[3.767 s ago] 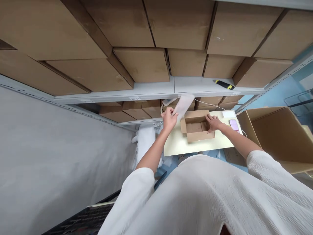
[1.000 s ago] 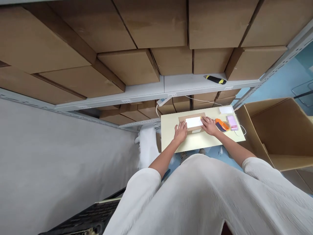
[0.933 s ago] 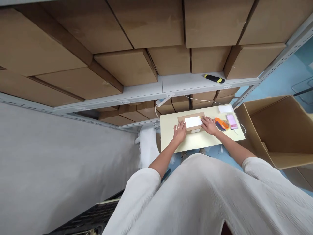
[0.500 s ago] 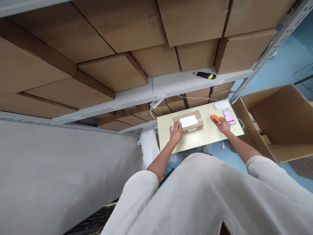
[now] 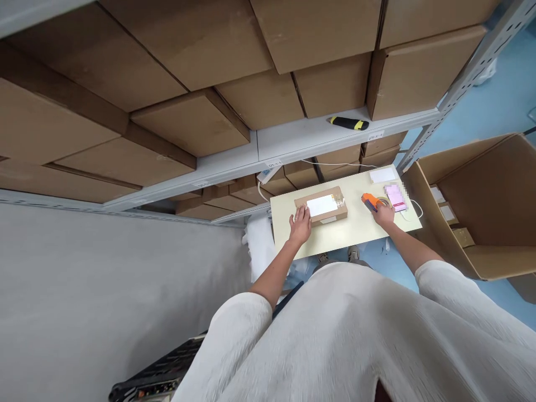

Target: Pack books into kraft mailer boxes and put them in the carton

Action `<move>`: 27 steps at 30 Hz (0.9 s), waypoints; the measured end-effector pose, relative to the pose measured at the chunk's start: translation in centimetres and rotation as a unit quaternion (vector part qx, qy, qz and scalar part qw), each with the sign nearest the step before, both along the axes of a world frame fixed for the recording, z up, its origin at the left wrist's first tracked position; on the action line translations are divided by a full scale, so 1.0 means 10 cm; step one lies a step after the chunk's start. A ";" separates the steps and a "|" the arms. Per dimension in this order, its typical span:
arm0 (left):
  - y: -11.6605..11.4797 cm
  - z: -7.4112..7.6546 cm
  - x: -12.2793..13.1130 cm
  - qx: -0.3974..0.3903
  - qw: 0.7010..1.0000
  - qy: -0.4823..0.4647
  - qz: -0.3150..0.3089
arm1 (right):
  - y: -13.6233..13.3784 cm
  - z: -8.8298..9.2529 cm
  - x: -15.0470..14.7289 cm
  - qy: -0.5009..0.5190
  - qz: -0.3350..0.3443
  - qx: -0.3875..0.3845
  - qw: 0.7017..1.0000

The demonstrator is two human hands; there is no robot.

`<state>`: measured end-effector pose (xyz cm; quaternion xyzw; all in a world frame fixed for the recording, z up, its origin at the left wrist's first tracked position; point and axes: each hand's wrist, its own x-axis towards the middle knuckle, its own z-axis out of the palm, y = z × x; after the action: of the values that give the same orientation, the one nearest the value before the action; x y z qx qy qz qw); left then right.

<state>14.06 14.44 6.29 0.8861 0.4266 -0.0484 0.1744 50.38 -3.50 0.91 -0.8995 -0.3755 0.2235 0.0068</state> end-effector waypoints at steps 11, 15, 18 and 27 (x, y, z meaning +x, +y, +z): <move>0.07 -0.08 0.03 0.001 0.999 -0.044 0.001 | 0.35 0.77 0.24 0.149 -0.031 0.165 0.975; 0.07 -0.09 0.04 0.006 0.999 -0.052 0.006 | 0.72 1.18 0.14 0.268 0.040 0.261 0.927; 0.05 -0.09 0.04 0.015 0.998 -0.060 0.005 | 1.05 1.36 -0.14 0.303 0.080 0.275 0.909; 0.03 -0.05 -0.02 0.024 0.997 -0.071 -0.014 | 1.57 1.24 -0.84 0.333 0.075 0.220 0.914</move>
<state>13.89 14.70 5.77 0.8972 0.4017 0.0229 0.1823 41.97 12.23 13.28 -0.7182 -0.4573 0.4213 0.3124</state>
